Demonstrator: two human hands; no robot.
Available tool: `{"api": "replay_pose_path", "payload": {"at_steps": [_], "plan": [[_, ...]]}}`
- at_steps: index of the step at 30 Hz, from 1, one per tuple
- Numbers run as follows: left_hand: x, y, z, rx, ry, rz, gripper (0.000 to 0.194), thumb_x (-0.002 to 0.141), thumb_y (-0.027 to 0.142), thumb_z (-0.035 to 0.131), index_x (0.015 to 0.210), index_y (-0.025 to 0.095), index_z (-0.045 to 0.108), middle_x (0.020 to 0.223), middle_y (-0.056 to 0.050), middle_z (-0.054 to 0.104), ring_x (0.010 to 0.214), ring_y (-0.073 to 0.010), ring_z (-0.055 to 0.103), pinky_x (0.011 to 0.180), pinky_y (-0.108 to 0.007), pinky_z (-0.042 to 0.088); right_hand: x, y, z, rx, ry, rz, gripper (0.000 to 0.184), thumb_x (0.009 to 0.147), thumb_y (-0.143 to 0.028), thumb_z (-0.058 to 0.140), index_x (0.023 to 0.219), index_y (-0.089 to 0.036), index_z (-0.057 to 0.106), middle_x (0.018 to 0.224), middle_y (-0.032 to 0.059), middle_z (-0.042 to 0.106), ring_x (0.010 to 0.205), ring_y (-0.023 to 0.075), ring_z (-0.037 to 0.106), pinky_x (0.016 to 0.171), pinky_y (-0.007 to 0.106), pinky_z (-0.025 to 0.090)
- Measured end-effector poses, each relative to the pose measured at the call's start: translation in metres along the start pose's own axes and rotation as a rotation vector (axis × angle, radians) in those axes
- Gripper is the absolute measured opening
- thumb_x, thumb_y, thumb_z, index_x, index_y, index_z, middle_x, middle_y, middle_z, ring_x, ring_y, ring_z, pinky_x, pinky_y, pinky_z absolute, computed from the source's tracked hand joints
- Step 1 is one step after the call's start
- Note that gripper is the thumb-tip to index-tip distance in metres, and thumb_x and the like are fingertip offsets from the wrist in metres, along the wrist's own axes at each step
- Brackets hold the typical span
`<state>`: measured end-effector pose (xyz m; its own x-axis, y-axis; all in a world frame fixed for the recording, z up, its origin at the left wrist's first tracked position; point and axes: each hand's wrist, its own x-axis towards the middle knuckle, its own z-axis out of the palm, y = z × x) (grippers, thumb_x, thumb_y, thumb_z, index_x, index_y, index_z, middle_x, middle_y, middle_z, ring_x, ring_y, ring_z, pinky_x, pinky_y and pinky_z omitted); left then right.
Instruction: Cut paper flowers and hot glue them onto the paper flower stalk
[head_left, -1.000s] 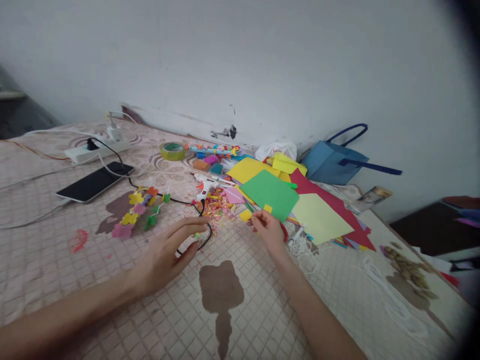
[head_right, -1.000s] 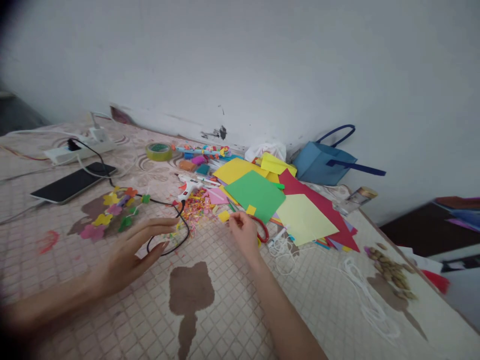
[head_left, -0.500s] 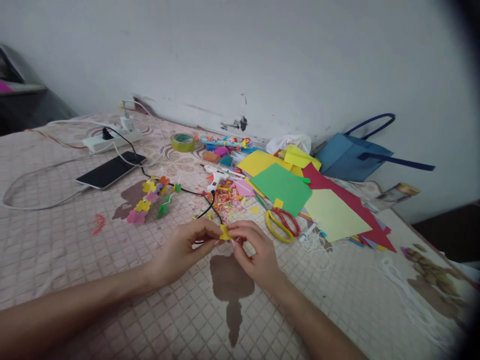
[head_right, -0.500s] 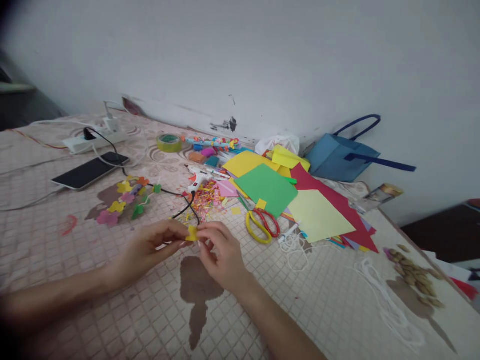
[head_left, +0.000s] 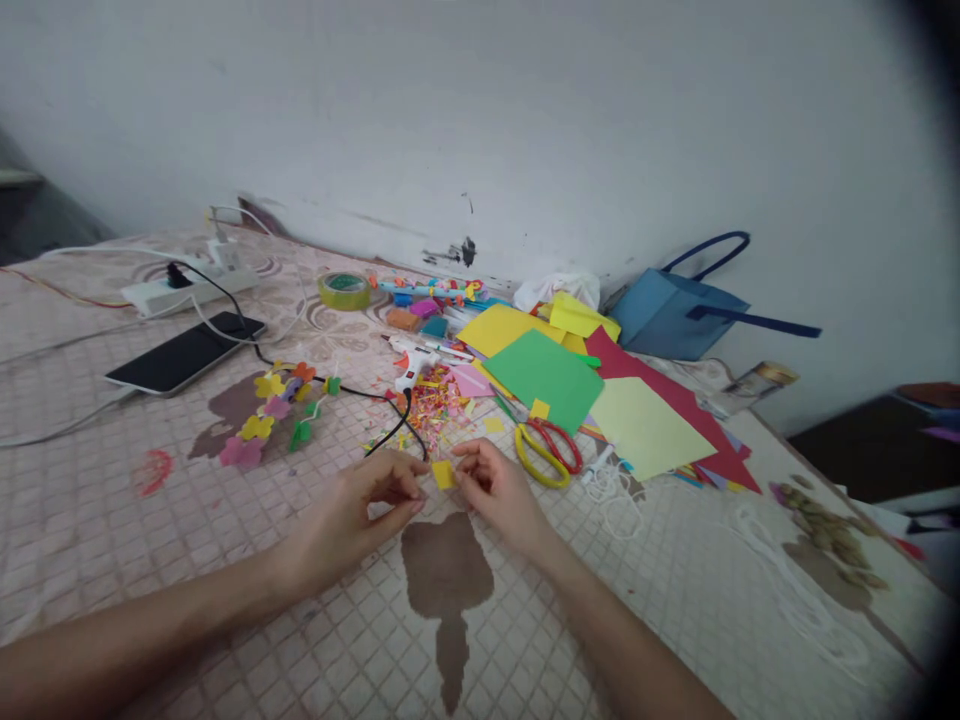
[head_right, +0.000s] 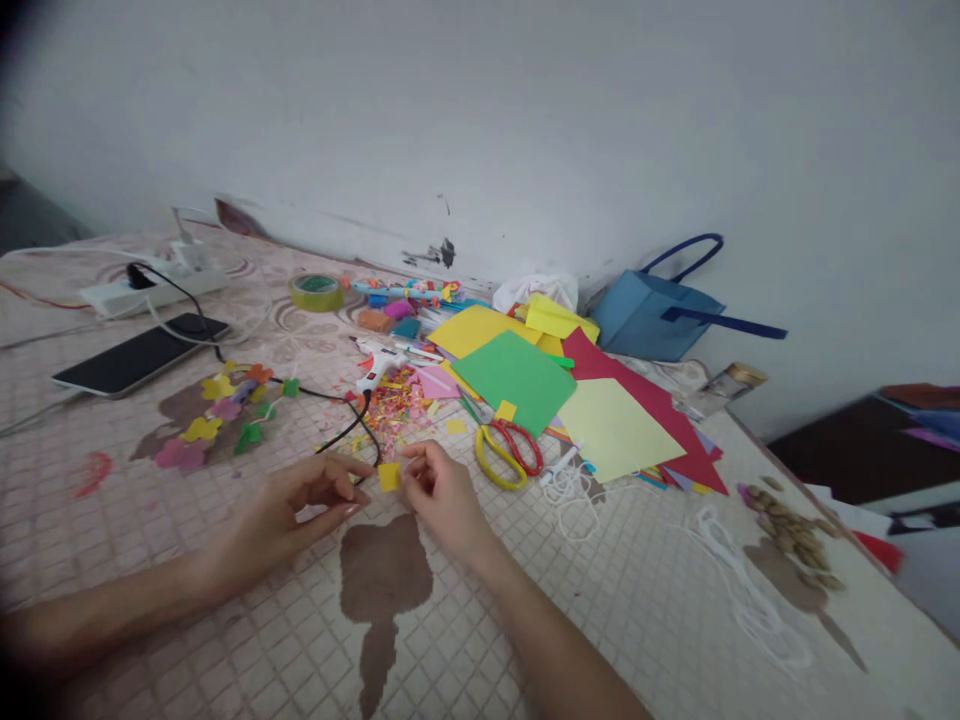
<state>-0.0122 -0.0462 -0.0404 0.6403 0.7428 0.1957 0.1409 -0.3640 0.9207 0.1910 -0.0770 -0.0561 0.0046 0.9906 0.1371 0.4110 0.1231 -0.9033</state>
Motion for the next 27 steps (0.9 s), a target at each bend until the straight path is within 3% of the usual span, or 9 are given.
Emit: {"api": "replay_pose_path", "payload": {"at_steps": [2, 4, 8, 11, 16, 20, 23, 27], "plan": [[-0.001, 0.001, -0.001, -0.024, 0.040, 0.011, 0.016, 0.084, 0.015, 0.051, 0.073, 0.019, 0.040, 0.113, -0.006, 0.054, 0.083, -0.0124, 0.061, 0.070, -0.027, 0.050, 0.007, 0.005, -0.021, -0.341, 0.129, -0.091, 0.018, 0.079, -0.019, 0.052, 0.097, -0.020, 0.057, 0.083, 0.0026, 0.062, 0.059, 0.0120, 0.053, 0.059, 0.026, 0.044], [-0.001, 0.003, -0.005, 0.030, 0.070, 0.070, 0.028, 0.085, 0.014, 0.049, 0.065, 0.019, 0.030, 0.103, -0.003, 0.055, 0.078, -0.0113, 0.058, 0.066, -0.025, 0.046, 0.016, 0.008, -0.048, -0.564, 0.250, -0.095, 0.015, 0.081, -0.021, 0.050, 0.093, -0.019, 0.059, 0.086, 0.0049, 0.064, 0.067, 0.0150, 0.057, 0.067, 0.028, 0.045], [0.004, 0.013, -0.014, 0.184, 0.124, 0.165, 0.036, 0.090, 0.018, 0.043, 0.061, 0.020, 0.022, 0.071, 0.002, 0.046, 0.063, -0.0108, 0.044, 0.057, -0.026, 0.036, 0.037, 0.018, -0.100, -0.638, 0.314, -0.015, 0.012, 0.082, -0.027, 0.050, 0.081, -0.019, 0.060, 0.075, 0.0041, 0.065, 0.067, 0.0175, 0.059, 0.065, 0.028, 0.043], [0.012, 0.024, -0.018, 0.251, 0.155, 0.175, 0.032, 0.091, 0.021, 0.041, 0.062, 0.020, 0.026, 0.068, 0.002, 0.043, 0.062, -0.0120, 0.041, 0.057, -0.027, 0.035, 0.052, 0.035, -0.123, -0.671, 0.318, 0.051, 0.008, 0.077, -0.026, 0.056, 0.074, -0.019, 0.059, 0.070, 0.0031, 0.064, 0.067, 0.0181, 0.059, 0.065, 0.028, 0.041], [0.027, 0.033, -0.014, 0.285, 0.082, 0.167, 0.030, 0.088, 0.023, 0.047, 0.062, 0.020, 0.030, 0.081, -0.002, 0.055, 0.073, -0.0136, 0.050, 0.063, -0.027, 0.038, 0.071, 0.066, -0.134, -0.639, 0.338, 0.143, 0.017, 0.066, -0.024, 0.067, 0.080, -0.017, 0.059, 0.068, 0.0006, 0.061, 0.065, 0.0160, 0.055, 0.061, 0.026, 0.038], [0.029, 0.024, -0.009, 0.201, 0.069, 0.093, 0.032, 0.087, 0.025, 0.047, 0.061, 0.020, 0.029, 0.082, -0.003, 0.059, 0.071, -0.0127, 0.052, 0.059, -0.025, 0.038, 0.076, 0.079, -0.136, -0.541, 0.321, 0.171, 0.015, 0.062, -0.024, 0.068, 0.066, -0.017, 0.057, 0.060, -0.0019, 0.056, 0.057, 0.0139, 0.051, 0.056, 0.025, 0.036], [0.027, 0.014, -0.009, 0.146, 0.087, 0.052, 0.033, 0.087, 0.026, 0.049, 0.061, 0.020, 0.029, 0.082, -0.003, 0.060, 0.073, -0.0133, 0.054, 0.060, -0.025, 0.039, 0.076, 0.077, -0.138, -0.444, 0.361, 0.146, 0.016, 0.063, -0.025, 0.067, 0.060, -0.018, 0.052, 0.059, -0.0027, 0.055, 0.059, 0.0139, 0.050, 0.058, 0.026, 0.037], [0.026, 0.010, -0.012, 0.118, 0.092, 0.025, 0.033, 0.086, 0.027, 0.050, 0.061, 0.019, 0.031, 0.082, -0.003, 0.062, 0.076, -0.0140, 0.056, 0.063, -0.025, 0.042, 0.073, 0.054, -0.138, -0.261, 0.462, 0.091, 0.021, 0.070, -0.036, 0.062, 0.071, -0.020, 0.048, 0.062, -0.0029, 0.052, 0.058, 0.0139, 0.050, 0.055, 0.026, 0.038]]}}
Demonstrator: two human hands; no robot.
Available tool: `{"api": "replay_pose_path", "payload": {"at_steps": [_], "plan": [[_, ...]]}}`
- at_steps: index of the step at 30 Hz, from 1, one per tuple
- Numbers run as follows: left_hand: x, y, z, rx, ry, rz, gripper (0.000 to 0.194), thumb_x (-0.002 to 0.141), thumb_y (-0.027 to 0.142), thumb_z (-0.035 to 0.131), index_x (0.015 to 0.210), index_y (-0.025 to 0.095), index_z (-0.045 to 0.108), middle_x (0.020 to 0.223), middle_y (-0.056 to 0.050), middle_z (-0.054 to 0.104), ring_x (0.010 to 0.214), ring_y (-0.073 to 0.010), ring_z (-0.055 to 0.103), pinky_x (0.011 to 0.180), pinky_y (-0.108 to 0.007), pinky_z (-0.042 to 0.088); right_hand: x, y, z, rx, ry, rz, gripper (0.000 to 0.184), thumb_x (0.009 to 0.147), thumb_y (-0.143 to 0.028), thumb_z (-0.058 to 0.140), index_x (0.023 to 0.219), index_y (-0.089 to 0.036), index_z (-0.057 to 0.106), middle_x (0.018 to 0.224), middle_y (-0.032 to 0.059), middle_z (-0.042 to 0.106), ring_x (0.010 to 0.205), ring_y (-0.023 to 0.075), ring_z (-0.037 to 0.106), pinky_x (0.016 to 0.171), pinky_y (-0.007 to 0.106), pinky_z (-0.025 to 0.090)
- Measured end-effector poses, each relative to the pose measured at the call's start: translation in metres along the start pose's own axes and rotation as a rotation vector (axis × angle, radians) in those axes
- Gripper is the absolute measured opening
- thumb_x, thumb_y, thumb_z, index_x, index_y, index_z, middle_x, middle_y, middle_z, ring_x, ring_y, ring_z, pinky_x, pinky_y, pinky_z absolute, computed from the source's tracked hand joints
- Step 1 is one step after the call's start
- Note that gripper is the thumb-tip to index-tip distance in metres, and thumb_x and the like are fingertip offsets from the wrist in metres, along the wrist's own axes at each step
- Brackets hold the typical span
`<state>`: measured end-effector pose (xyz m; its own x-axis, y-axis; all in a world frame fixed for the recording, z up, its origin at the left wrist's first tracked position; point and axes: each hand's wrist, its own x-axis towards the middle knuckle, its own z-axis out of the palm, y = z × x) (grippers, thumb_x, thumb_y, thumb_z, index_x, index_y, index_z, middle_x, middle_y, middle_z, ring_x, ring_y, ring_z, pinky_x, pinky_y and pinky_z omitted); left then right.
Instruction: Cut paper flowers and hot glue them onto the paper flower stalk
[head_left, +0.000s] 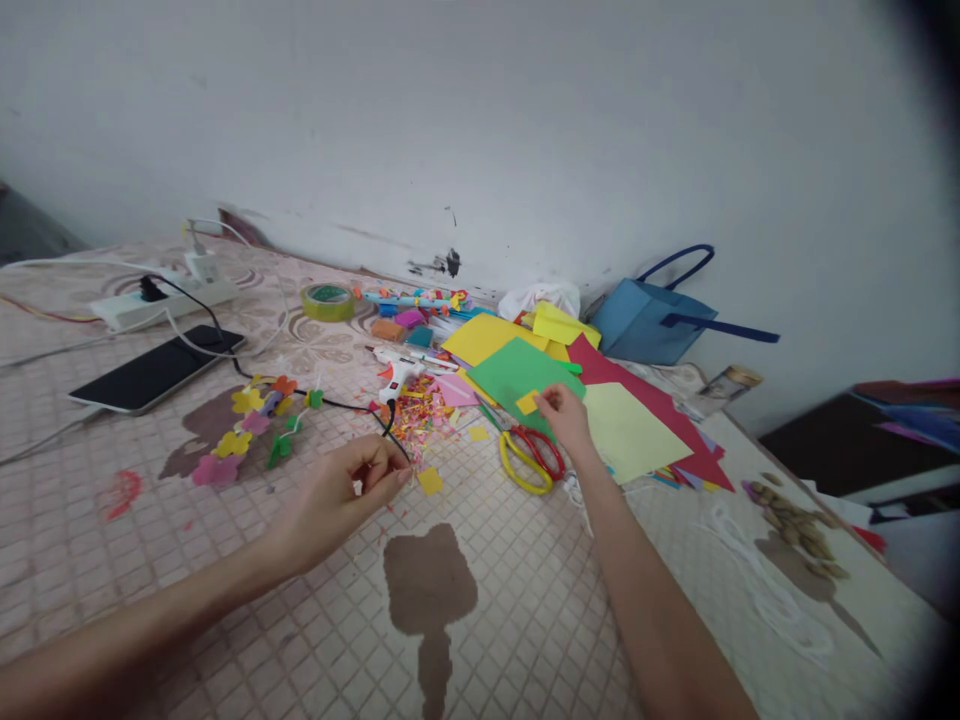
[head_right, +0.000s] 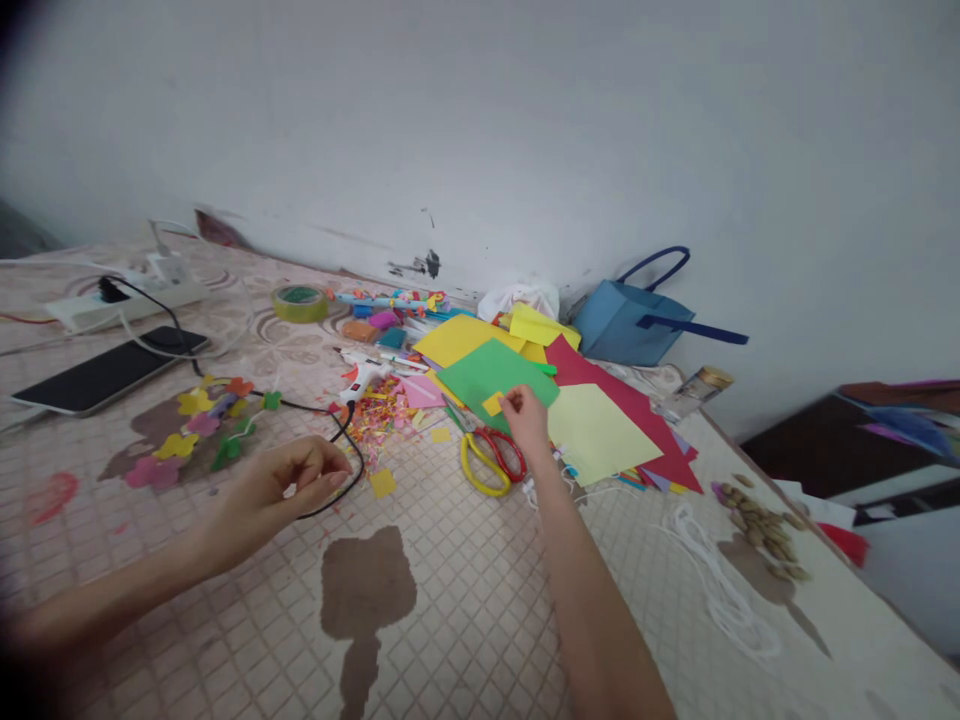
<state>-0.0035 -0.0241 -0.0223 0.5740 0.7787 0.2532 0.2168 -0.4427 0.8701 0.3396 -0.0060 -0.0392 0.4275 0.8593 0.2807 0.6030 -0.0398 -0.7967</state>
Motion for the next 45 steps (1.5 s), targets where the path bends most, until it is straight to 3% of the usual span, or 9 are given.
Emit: {"api": "replay_pose_path", "payload": {"at_steps": [5, 8, 12, 19, 22, 27, 33, 38, 45], "plan": [[-0.001, 0.002, 0.003, 0.002, 0.006, 0.006, 0.005, 0.084, 0.022, 0.052, 0.083, 0.018, 0.049, 0.089, -0.003, 0.062, 0.072, -0.0132, 0.057, 0.061, -0.026, 0.046, -0.037, -0.050, 0.014, 0.261, -0.189, 0.021, 0.027, 0.076, -0.044, 0.057, 0.083, -0.020, 0.048, 0.061, -0.0049, 0.051, 0.048, 0.0097, 0.047, 0.045, 0.022, 0.037], [-0.005, 0.001, 0.008, 0.048, 0.004, 0.087, 0.030, 0.083, 0.015, 0.050, 0.113, 0.021, 0.046, 0.092, -0.002, 0.062, 0.077, -0.0140, 0.058, 0.067, -0.027, 0.048, -0.075, -0.077, 0.034, 0.356, -0.395, 0.038, 0.026, 0.076, -0.043, 0.060, 0.080, -0.018, 0.052, 0.057, -0.0047, 0.052, 0.045, 0.0087, 0.047, 0.042, 0.020, 0.037], [-0.010, -0.001, 0.012, 0.112, -0.102, 0.181, 0.036, 0.080, 0.006, 0.048, 0.110, 0.023, 0.053, 0.095, -0.003, 0.063, 0.085, -0.0153, 0.058, 0.075, -0.029, 0.047, -0.111, -0.097, 0.054, 0.523, -0.610, 0.052, 0.021, 0.079, -0.037, 0.062, 0.079, -0.018, 0.053, 0.062, -0.0052, 0.052, 0.046, 0.0063, 0.046, 0.041, 0.018, 0.035], [-0.010, -0.002, 0.012, -0.066, -0.107, 0.114, 0.018, 0.081, 0.008, 0.051, 0.089, 0.018, 0.063, 0.087, -0.003, 0.066, 0.082, -0.0147, 0.061, 0.074, -0.026, 0.047, -0.124, -0.098, 0.063, 0.731, -0.659, 0.219, 0.020, 0.078, -0.035, 0.064, 0.089, -0.019, 0.057, 0.065, -0.0039, 0.056, 0.050, 0.0070, 0.049, 0.043, 0.017, 0.038], [-0.009, -0.003, 0.012, -0.152, -0.099, 0.057, 0.011, 0.084, 0.017, 0.054, 0.087, 0.017, 0.065, 0.085, -0.004, 0.065, 0.080, -0.0156, 0.060, 0.073, -0.028, 0.047, -0.127, -0.097, 0.065, 0.763, -0.695, 0.295, 0.020, 0.076, -0.036, 0.066, 0.080, -0.018, 0.057, 0.059, -0.0042, 0.054, 0.050, 0.0073, 0.049, 0.043, 0.017, 0.036], [-0.007, -0.008, 0.013, -0.369, -0.081, -0.049, 0.013, 0.082, 0.027, 0.059, 0.079, 0.015, 0.063, 0.084, -0.005, 0.063, 0.080, -0.0161, 0.060, 0.073, -0.030, 0.048, -0.134, -0.100, 0.069, 0.689, -0.617, 0.228, 0.022, 0.075, -0.037, 0.067, 0.075, -0.018, 0.057, 0.059, -0.0048, 0.053, 0.050, 0.0076, 0.048, 0.043, 0.018, 0.037], [-0.008, -0.008, 0.015, -0.602, -0.053, -0.194, 0.024, 0.075, 0.027, 0.069, 0.088, 0.016, 0.052, 0.080, -0.001, 0.062, 0.074, -0.0136, 0.061, 0.069, -0.028, 0.048, -0.141, -0.099, 0.072, 0.674, -0.612, 0.168, 0.019, 0.078, -0.037, 0.064, 0.078, -0.019, 0.057, 0.062, -0.0038, 0.054, 0.051, 0.0083, 0.049, 0.045, 0.019, 0.039], [-0.008, -0.003, 0.014, -0.676, -0.065, -0.243, 0.031, 0.071, 0.029, 0.071, 0.089, 0.016, 0.050, 0.081, -0.001, 0.062, 0.073, -0.0135, 0.062, 0.069, -0.029, 0.048, -0.143, -0.098, 0.072, 0.696, -0.606, 0.161, 0.031, 0.087, -0.046, 0.049, 0.078, -0.018, 0.058, 0.060, -0.0009, 0.054, 0.053, 0.0105, 0.051, 0.045, 0.020, 0.040], [-0.010, -0.004, 0.016, -0.637, -0.038, -0.225, 0.026, 0.073, 0.023, 0.069, 0.091, 0.015, 0.052, 0.079, 0.000, 0.060, 0.070, -0.0102, 0.057, 0.064, -0.024, 0.045, -0.145, -0.106, 0.067, 0.505, -0.552, 0.104, 0.022, 0.082, -0.039, 0.060, 0.073, -0.019, 0.056, 0.058, -0.0034, 0.052, 0.049, 0.0088, 0.046, 0.045, 0.020, 0.038]]}}
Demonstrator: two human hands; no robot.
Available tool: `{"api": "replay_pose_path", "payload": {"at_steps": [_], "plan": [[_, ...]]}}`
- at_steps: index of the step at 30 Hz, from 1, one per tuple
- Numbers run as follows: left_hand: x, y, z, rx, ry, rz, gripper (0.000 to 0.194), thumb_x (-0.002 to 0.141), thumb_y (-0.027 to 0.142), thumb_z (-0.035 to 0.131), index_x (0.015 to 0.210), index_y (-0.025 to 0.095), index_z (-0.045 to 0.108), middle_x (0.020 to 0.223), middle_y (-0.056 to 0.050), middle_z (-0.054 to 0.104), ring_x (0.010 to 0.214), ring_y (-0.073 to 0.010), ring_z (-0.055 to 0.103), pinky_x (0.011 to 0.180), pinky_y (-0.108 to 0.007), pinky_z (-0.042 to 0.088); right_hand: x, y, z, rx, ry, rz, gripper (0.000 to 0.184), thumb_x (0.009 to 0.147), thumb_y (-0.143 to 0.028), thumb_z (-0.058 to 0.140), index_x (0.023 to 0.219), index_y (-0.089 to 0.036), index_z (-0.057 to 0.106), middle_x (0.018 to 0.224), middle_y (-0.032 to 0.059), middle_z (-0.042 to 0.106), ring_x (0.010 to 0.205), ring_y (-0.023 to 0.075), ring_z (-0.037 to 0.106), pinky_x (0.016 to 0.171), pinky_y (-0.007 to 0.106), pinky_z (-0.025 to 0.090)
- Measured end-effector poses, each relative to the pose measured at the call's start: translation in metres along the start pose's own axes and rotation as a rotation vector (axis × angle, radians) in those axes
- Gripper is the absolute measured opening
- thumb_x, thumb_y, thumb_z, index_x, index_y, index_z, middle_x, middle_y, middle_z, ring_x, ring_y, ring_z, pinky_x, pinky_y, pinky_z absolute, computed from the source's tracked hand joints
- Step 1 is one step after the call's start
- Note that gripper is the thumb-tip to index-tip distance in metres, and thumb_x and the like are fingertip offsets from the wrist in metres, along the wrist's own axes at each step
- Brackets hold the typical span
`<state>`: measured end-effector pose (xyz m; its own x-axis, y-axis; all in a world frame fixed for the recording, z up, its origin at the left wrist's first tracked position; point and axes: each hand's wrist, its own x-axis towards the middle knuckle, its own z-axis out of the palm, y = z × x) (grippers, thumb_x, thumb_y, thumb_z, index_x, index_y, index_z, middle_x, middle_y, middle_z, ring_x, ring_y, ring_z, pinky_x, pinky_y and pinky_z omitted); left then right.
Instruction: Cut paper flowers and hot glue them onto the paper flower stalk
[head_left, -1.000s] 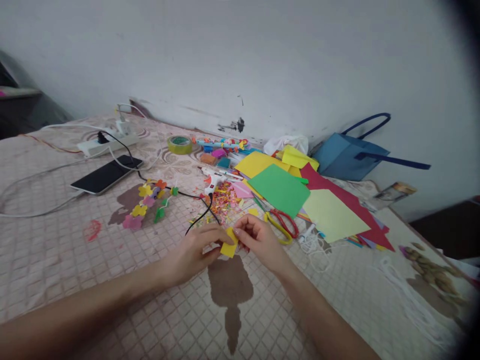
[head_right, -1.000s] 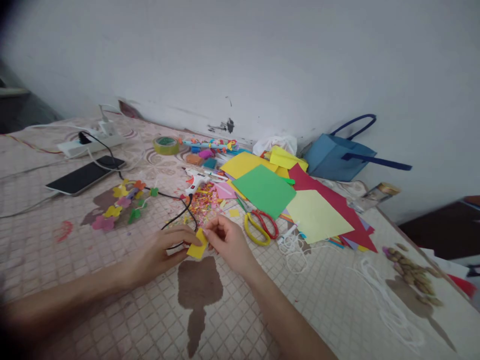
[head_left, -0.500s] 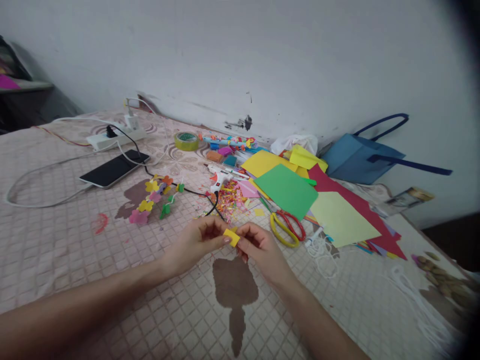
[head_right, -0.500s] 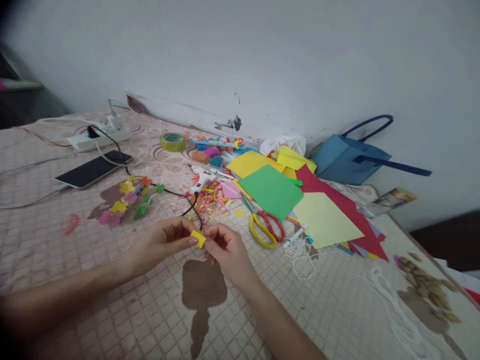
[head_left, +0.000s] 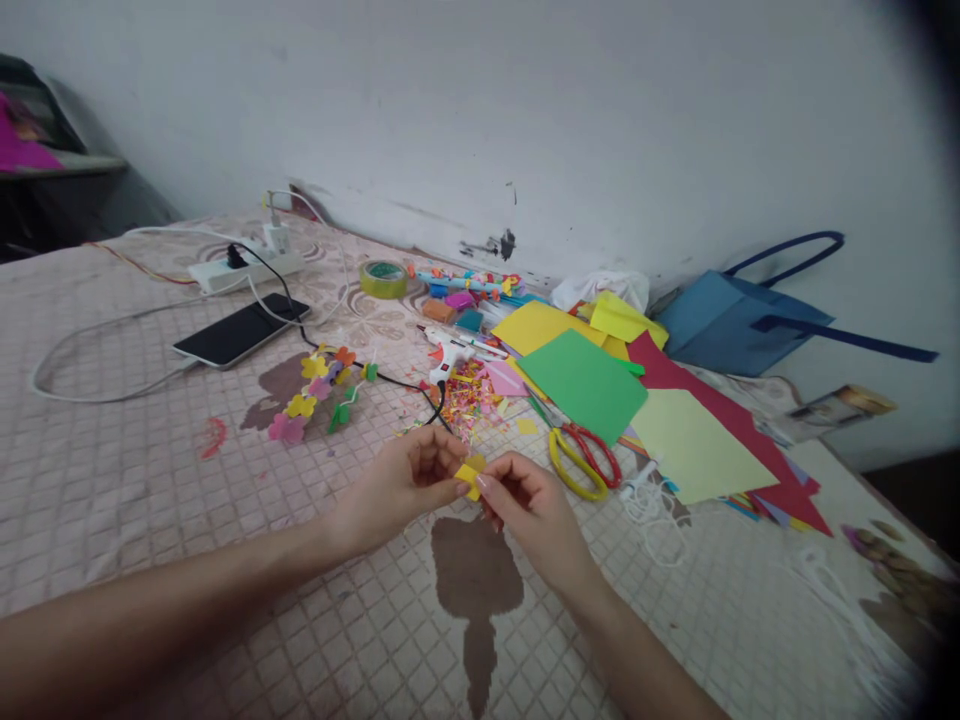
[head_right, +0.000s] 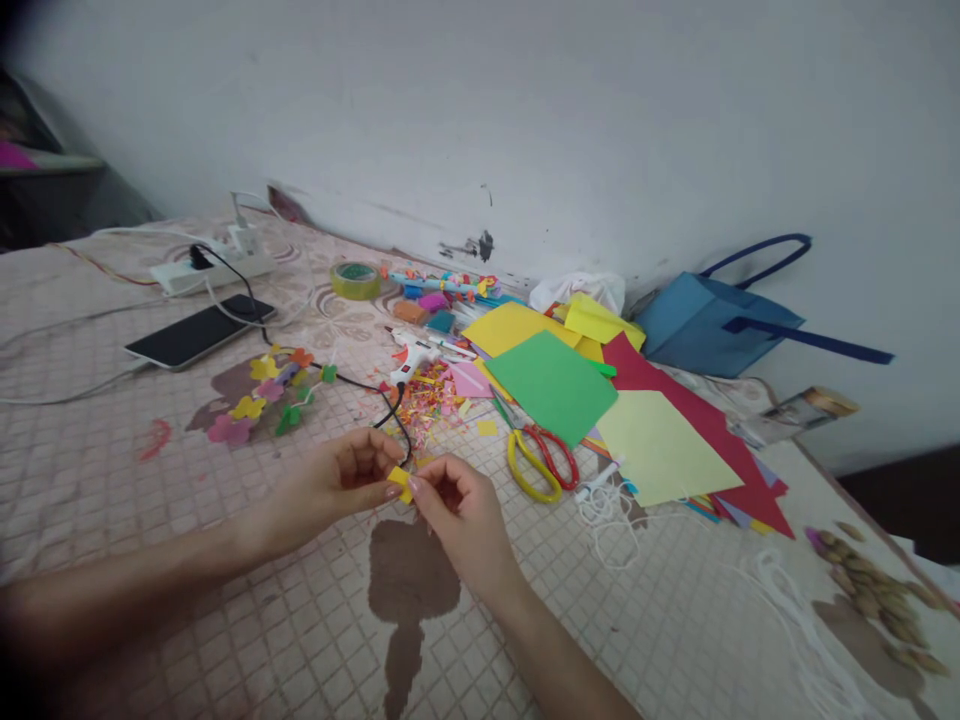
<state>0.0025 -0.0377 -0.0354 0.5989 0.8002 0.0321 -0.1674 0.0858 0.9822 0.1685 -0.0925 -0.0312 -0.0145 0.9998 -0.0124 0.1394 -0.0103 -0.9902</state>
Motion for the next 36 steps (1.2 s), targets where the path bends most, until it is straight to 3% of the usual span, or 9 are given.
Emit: {"api": "replay_pose_path", "payload": {"at_steps": [3, 8, 13, 18, 24, 31, 36], "plan": [[-0.0022, -0.0004, 0.0000, 0.105, -0.038, -0.026, 0.018, 0.077, 0.028, 0.065, 0.083, 0.014, 0.056, 0.075, 0.000, 0.059, 0.068, -0.0109, 0.055, 0.062, -0.024, 0.043, -0.0011, -0.0005, 0.0015, 0.004, 0.034, -0.015, 0.019, 0.083, -0.036, 0.058, 0.074, -0.019, 0.056, 0.059, -0.0035, 0.052, 0.050, 0.0091, 0.047, 0.047, 0.021, 0.039], [-0.0034, 0.0041, 0.0020, 0.211, -0.063, -0.118, 0.023, 0.079, 0.033, 0.060, 0.068, 0.013, 0.058, 0.062, 0.001, 0.055, 0.057, -0.0096, 0.049, 0.054, -0.022, 0.038, -0.0014, -0.0004, 0.0031, 0.016, 0.035, -0.025, 0.018, 0.082, -0.035, 0.059, 0.074, -0.019, 0.056, 0.061, -0.0029, 0.053, 0.051, 0.0090, 0.047, 0.047, 0.021, 0.040], [-0.0031, 0.0052, 0.0024, 0.213, -0.046, -0.121, 0.023, 0.077, 0.033, 0.061, 0.068, 0.013, 0.056, 0.062, 0.001, 0.056, 0.056, -0.0092, 0.048, 0.052, -0.022, 0.037, -0.0006, 0.0019, 0.0035, 0.063, 0.017, -0.014, 0.019, 0.082, -0.036, 0.060, 0.076, -0.018, 0.057, 0.061, -0.0027, 0.054, 0.052, 0.0090, 0.048, 0.048, 0.020, 0.041], [-0.0040, 0.0055, -0.0001, 0.250, -0.060, -0.140, 0.025, 0.080, 0.034, 0.058, 0.066, 0.013, 0.056, 0.059, 0.001, 0.056, 0.055, -0.0094, 0.049, 0.052, -0.022, 0.036, -0.0009, 0.0038, 0.0019, 0.147, -0.015, -0.022, 0.033, 0.091, -0.044, 0.044, 0.074, -0.018, 0.057, 0.058, -0.0018, 0.053, 0.051, 0.0097, 0.049, 0.047, 0.021, 0.040], [-0.0059, 0.0063, 0.0002, 0.254, -0.078, -0.157, 0.025, 0.080, 0.035, 0.058, 0.069, 0.013, 0.058, 0.061, 0.001, 0.056, 0.057, -0.0100, 0.050, 0.054, -0.022, 0.038, -0.0022, -0.0005, 0.0008, 0.016, -0.004, 0.008, 0.023, 0.084, -0.037, 0.058, 0.073, -0.017, 0.056, 0.059, -0.0034, 0.052, 0.049, 0.0079, 0.046, 0.046, 0.020, 0.037], [-0.0059, 0.0027, 0.0032, 0.270, -0.095, -0.164, 0.021, 0.077, 0.035, 0.062, 0.077, 0.014, 0.061, 0.067, 0.001, 0.058, 0.061, -0.0113, 0.052, 0.055, -0.022, 0.041, -0.0043, 0.0018, 0.0040, -0.006, 0.046, 0.020, 0.023, 0.084, -0.035, 0.056, 0.070, -0.018, 0.053, 0.057, -0.0049, 0.050, 0.047, 0.0072, 0.043, 0.044, 0.019, 0.035], [-0.0052, 0.0034, 0.0030, 0.213, -0.110, -0.196, 0.022, 0.076, 0.033, 0.063, 0.067, 0.014, 0.058, 0.059, 0.002, 0.056, 0.055, -0.0099, 0.050, 0.052, -0.020, 0.039, -0.0046, 0.0055, 0.0059, 0.028, 0.037, 0.026, 0.023, 0.084, -0.035, 0.057, 0.069, -0.017, 0.052, 0.055, -0.0057, 0.047, 0.046, 0.0067, 0.041, 0.043, 0.019, 0.034]]}}
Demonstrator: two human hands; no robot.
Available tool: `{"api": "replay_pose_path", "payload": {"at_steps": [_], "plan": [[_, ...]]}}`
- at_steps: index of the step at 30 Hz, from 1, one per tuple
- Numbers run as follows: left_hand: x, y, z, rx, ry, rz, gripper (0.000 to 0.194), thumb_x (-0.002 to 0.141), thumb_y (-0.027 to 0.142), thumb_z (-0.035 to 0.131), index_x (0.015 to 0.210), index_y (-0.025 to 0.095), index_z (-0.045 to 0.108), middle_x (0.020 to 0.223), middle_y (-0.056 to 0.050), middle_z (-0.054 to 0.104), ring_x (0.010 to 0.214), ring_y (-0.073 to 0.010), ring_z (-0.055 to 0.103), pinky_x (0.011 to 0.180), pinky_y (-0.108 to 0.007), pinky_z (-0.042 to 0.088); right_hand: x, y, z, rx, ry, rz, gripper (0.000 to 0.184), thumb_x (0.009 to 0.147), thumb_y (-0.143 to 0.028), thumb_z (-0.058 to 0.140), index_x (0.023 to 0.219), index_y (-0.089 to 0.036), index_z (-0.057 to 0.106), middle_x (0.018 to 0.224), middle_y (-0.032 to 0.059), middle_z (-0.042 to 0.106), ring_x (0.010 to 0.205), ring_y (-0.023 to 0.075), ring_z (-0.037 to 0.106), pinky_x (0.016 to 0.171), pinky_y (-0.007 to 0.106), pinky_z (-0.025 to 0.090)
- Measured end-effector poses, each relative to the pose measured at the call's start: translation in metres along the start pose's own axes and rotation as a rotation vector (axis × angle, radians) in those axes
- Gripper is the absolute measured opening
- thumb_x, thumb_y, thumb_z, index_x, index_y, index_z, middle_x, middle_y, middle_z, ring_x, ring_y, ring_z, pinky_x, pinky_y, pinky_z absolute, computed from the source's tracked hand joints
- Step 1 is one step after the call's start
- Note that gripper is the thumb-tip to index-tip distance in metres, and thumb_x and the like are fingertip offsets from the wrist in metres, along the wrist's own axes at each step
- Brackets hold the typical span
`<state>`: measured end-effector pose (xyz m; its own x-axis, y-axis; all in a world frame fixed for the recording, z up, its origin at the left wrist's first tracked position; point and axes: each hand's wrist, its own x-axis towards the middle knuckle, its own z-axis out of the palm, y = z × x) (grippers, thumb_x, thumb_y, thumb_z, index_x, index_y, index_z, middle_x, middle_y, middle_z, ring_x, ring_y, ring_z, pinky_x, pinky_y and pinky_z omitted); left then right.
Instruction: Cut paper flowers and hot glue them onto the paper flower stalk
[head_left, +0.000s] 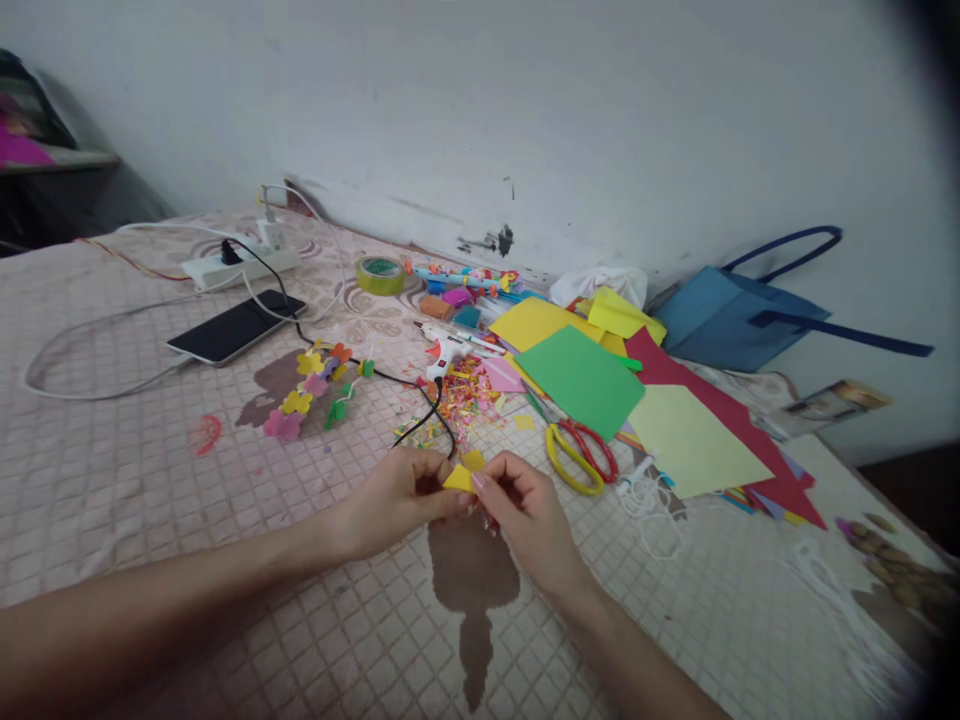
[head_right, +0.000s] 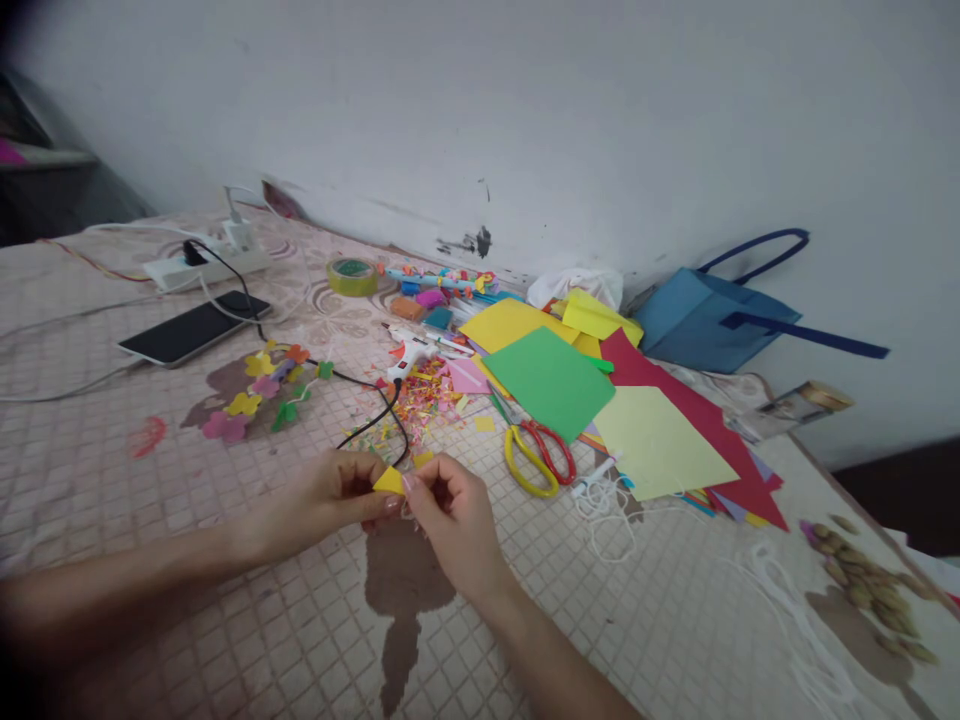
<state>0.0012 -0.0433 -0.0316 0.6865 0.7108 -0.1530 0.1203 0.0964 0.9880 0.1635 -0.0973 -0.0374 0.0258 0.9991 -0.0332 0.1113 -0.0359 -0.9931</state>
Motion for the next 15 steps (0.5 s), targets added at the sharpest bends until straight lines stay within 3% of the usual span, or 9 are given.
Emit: {"api": "replay_pose_path", "payload": {"at_steps": [6, 9, 13, 15], "plan": [[0.0009, 0.0019, -0.0022, -0.126, -0.052, -0.010, 0.029, 0.083, 0.039, 0.054, 0.072, 0.013, 0.063, 0.066, -0.002, 0.063, 0.059, -0.0112, 0.058, 0.059, -0.024, 0.048, 0.0026, 0.0029, 0.0023, 0.123, 0.037, 0.025, 0.023, 0.083, -0.033, 0.059, 0.068, -0.017, 0.052, 0.055, -0.0053, 0.050, 0.045, 0.0062, 0.041, 0.042, 0.018, 0.034], [0.0002, 0.0034, -0.0017, -0.092, 0.000, -0.010, 0.037, 0.089, 0.040, 0.043, 0.074, 0.013, 0.063, 0.069, -0.005, 0.065, 0.061, -0.0133, 0.060, 0.060, -0.026, 0.050, 0.0037, 0.0016, 0.0025, 0.198, 0.077, 0.051, 0.024, 0.081, -0.033, 0.060, 0.065, -0.017, 0.052, 0.053, -0.0057, 0.049, 0.044, 0.0057, 0.040, 0.041, 0.017, 0.033], [-0.0026, 0.0066, -0.0032, 0.124, 0.159, 0.297, 0.020, 0.087, 0.026, 0.048, 0.102, 0.017, 0.060, 0.100, -0.008, 0.063, 0.092, -0.0182, 0.059, 0.078, -0.032, 0.050, 0.0046, 0.0002, 0.0047, 0.470, 0.076, 0.188, 0.023, 0.075, -0.031, 0.064, 0.064, -0.018, 0.049, 0.051, -0.0065, 0.048, 0.040, 0.0047, 0.037, 0.037, 0.016, 0.027], [-0.0036, 0.0081, -0.0053, 0.256, 0.172, 0.458, 0.020, 0.084, 0.019, 0.052, 0.102, 0.020, 0.060, 0.113, -0.007, 0.058, 0.106, -0.0193, 0.053, 0.090, -0.034, 0.044, 0.0049, 0.0006, 0.0059, 0.568, 0.002, 0.275, 0.024, 0.072, -0.031, 0.066, 0.062, -0.018, 0.048, 0.050, -0.0069, 0.046, 0.038, 0.0045, 0.034, 0.036, 0.017, 0.024]]}}
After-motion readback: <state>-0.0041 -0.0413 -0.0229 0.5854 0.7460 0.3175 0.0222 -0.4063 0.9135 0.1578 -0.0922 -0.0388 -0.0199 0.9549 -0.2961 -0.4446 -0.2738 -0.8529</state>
